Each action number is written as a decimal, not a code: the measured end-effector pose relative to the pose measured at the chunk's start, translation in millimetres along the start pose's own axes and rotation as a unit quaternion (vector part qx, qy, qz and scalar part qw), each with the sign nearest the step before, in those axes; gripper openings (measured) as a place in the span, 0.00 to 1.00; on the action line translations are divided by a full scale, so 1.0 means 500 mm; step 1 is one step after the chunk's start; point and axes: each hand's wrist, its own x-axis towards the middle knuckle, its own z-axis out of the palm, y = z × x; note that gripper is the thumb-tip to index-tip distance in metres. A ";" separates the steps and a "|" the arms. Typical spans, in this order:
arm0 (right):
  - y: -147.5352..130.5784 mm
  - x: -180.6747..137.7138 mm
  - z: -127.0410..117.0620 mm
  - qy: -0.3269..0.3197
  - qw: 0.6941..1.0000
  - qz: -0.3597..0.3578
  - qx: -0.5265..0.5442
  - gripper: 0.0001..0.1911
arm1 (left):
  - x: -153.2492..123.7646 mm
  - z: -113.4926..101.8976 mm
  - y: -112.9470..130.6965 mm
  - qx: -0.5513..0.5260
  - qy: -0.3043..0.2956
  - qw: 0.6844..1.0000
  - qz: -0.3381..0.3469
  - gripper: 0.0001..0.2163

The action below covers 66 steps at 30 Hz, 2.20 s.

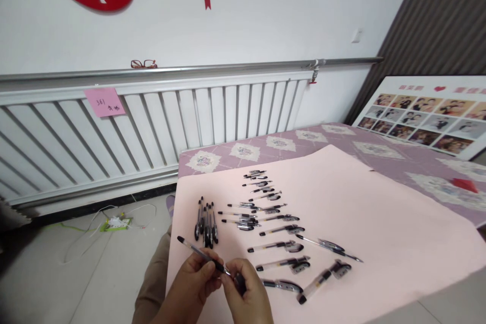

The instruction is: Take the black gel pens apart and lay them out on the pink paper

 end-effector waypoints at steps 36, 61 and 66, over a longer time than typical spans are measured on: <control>0.014 -0.002 -0.018 0.038 0.991 -0.069 -0.108 0.06 | 0.011 -0.002 -0.004 -0.002 0.069 0.998 -0.004 0.10; 0.029 -0.006 0.010 0.076 0.994 -0.067 -0.038 0.12 | 0.018 -0.011 -0.026 0.083 0.055 0.995 0.030 0.09; 0.040 -0.006 0.012 0.065 0.993 -0.083 -0.055 0.12 | 0.024 -0.017 -0.029 0.157 0.071 0.984 0.032 0.10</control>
